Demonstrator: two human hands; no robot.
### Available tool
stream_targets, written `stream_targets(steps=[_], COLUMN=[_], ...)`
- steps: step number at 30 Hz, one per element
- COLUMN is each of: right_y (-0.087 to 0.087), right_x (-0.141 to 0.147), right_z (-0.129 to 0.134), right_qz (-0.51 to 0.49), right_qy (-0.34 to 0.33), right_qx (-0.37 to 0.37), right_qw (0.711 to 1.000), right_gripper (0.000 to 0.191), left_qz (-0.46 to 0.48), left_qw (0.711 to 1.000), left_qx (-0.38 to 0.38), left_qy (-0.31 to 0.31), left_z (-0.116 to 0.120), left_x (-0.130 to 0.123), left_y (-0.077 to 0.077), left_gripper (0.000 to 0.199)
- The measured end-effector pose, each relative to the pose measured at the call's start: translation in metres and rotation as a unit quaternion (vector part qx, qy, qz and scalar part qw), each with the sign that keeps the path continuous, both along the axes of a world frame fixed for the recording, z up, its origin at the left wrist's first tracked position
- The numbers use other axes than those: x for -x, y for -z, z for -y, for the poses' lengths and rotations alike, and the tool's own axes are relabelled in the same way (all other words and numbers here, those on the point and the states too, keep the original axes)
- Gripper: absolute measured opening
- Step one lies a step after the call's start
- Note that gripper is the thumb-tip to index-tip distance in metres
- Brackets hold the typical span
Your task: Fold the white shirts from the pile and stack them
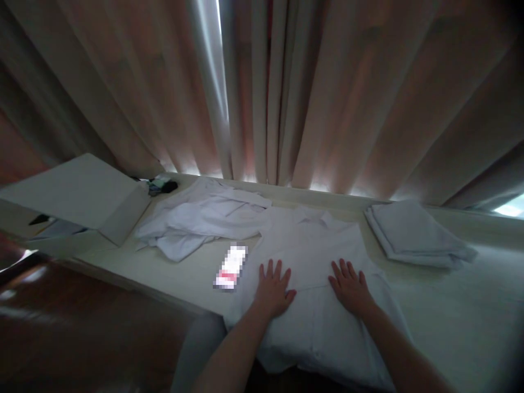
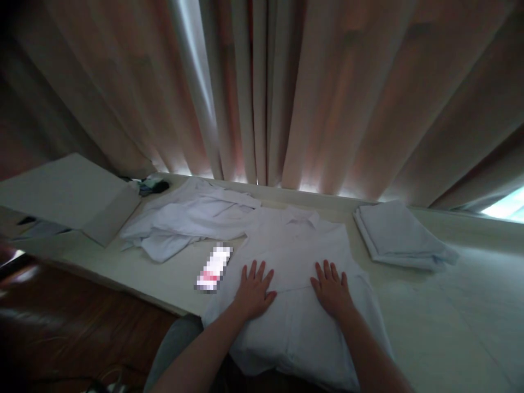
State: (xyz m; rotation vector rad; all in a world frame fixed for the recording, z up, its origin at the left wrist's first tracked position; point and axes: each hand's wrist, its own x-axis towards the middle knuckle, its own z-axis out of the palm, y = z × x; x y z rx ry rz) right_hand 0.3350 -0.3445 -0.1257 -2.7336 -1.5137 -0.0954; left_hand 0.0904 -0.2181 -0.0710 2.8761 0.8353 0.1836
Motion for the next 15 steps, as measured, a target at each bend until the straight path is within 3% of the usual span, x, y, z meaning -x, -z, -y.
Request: stream_targets(steps=[9, 15], right_y=[0.015, 0.009], right_x=[0.007, 0.013], right_z=[-0.004, -0.003], right_qz=[0.029, 0.042], right_qy=[-0.014, -0.006], right_qx=[-0.033, -0.03], right_qw=[0.999, 0.999], right_gripper=[0.063, 0.063], left_qz=[-0.015, 0.007], left_qw=[1.0, 0.999], left_qx=[0.008, 0.044], left_qy=[-0.003, 0.001], left_z=[0.0, -0.001], left_x=[0.009, 0.009], left_y=[-0.003, 0.0], left_gripper=[0.065, 0.064])
